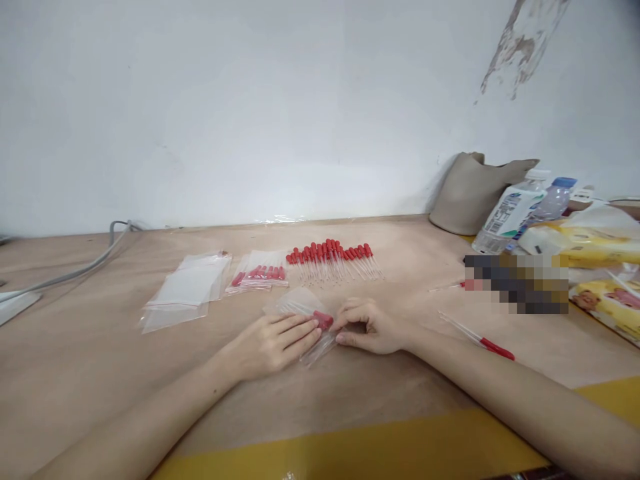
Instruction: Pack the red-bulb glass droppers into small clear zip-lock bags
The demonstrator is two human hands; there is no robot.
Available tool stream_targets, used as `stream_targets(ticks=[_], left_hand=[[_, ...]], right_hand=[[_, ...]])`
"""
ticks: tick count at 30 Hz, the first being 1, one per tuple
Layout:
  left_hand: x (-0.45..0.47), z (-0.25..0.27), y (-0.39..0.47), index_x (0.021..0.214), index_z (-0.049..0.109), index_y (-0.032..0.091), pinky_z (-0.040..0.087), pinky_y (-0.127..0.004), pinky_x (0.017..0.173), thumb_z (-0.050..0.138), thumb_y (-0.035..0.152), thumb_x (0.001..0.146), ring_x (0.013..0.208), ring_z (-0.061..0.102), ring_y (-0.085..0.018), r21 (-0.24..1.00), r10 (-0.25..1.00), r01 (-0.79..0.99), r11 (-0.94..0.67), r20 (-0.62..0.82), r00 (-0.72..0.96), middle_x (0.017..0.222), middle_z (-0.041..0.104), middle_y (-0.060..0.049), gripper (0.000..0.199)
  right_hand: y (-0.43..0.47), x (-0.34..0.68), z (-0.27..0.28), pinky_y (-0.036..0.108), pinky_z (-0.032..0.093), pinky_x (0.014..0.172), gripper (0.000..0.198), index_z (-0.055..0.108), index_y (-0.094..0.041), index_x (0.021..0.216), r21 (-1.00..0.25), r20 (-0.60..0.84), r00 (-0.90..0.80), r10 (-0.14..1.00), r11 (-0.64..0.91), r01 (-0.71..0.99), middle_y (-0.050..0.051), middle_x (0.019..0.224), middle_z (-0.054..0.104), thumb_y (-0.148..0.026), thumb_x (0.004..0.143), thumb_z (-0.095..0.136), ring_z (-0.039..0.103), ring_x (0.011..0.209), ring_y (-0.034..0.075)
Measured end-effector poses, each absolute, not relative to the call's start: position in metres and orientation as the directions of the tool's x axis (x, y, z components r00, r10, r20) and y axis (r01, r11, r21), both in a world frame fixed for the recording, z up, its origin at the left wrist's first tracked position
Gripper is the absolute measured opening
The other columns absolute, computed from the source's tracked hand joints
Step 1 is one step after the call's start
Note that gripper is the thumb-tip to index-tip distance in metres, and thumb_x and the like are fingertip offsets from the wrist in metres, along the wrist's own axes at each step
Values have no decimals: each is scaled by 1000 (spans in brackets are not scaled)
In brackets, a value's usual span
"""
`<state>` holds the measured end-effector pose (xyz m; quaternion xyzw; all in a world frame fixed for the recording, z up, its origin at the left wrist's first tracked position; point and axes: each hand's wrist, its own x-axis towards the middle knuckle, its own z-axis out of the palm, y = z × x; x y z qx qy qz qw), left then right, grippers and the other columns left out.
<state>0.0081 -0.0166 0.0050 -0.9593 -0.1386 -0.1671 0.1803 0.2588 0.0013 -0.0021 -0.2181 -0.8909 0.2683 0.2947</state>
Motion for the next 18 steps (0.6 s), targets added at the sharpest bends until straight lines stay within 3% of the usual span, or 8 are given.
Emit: stream_targets(ticks=[4,7,10,13,15,18], left_hand=[[13,6,-15,121,51,17,48,-37,80,33,16,93,97,59,-23,-343,320,474,-811,418,850,115,61,-8,33],[16,5,-15,114,56,18,48,-37,68,35,16,92,79,61,-21,-361,317,478,-800,422,849,108,65,-7,30],[12,6,-14,110,58,20,48,-35,65,42,20,90,75,60,-20,-302,308,504,-809,513,801,101,67,-5,26],[1,11,-11,110,58,21,49,-34,72,48,23,87,82,61,-20,-132,361,561,-817,641,677,97,68,-5,25],[-8,18,-8,110,57,22,50,-32,74,49,22,86,85,62,-19,-24,401,578,-816,696,595,97,67,-4,25],[-22,29,0,110,56,23,51,-31,73,50,22,84,84,63,-18,57,433,613,-788,759,486,98,67,-4,26]], right_hand=[[0,258,-3,29,45,78,25,66,-18,98,-615,369,-781,503,763,200,7,94,63,-28,77,60,58,84,15],[0,257,-1,28,45,77,26,64,-19,101,-622,343,-798,495,757,202,7,96,62,-28,77,59,58,83,14],[2,268,14,26,44,68,21,64,-19,89,-560,328,-724,607,742,368,5,87,62,-34,76,59,56,74,13],[5,298,41,27,40,57,35,59,-18,77,-410,206,-534,820,568,714,4,74,60,-47,60,70,53,65,16],[8,324,58,29,37,51,47,58,-18,72,-197,38,-342,939,342,919,5,68,60,-54,46,74,53,60,19],[7,356,70,30,35,48,52,60,-17,68,57,-194,-80,978,93,994,8,69,60,-54,36,76,55,60,23]])
